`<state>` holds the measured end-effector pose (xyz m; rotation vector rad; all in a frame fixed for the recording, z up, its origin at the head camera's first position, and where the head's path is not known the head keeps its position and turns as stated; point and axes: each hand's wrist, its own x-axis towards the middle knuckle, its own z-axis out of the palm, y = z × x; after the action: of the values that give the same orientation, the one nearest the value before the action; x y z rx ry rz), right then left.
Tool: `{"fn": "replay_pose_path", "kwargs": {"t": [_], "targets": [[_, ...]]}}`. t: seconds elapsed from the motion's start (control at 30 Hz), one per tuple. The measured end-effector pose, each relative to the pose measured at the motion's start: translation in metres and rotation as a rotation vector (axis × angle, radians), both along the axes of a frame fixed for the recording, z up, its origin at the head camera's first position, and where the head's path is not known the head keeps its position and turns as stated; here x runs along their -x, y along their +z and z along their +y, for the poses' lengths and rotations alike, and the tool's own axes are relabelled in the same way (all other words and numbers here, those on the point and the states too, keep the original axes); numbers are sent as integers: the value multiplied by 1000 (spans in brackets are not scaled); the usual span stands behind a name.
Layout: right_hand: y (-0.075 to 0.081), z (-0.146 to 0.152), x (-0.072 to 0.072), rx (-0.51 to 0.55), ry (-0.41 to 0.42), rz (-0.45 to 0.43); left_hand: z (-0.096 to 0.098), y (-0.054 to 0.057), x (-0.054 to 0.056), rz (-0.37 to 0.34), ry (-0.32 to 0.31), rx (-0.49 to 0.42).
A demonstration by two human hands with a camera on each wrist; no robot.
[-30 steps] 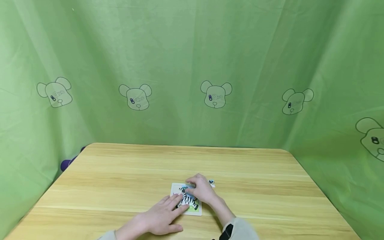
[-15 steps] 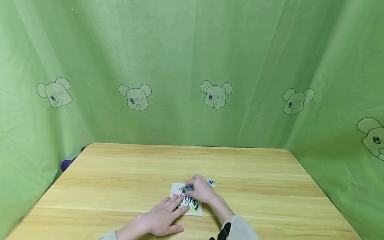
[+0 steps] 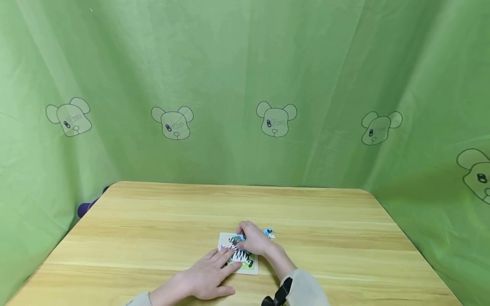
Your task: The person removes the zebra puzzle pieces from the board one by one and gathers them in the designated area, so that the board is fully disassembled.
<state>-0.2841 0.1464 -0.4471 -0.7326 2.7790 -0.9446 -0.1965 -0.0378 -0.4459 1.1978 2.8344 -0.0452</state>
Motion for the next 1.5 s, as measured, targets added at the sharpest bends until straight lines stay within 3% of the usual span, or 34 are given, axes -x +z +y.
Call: {"fn": "replay_pose_path", "kwargs": {"t": [0.43, 0.73, 0.9, 1.17, 1.5], "targets": [[-12, 0, -3, 119, -45, 77, 2, 2, 7, 21, -29, -16], [-11, -2, -4, 155, -110, 51, 4, 3, 8, 22, -25, 2], [-10, 4, -1, 246, -191, 24, 3, 2, 7, 10, -22, -2], [-4, 36, 7, 433, -331, -77, 0, 1, 7, -11, -10, -28], [-3, 97, 9, 443, -373, -87, -2, 1, 4, -21, -21, -51]]}}
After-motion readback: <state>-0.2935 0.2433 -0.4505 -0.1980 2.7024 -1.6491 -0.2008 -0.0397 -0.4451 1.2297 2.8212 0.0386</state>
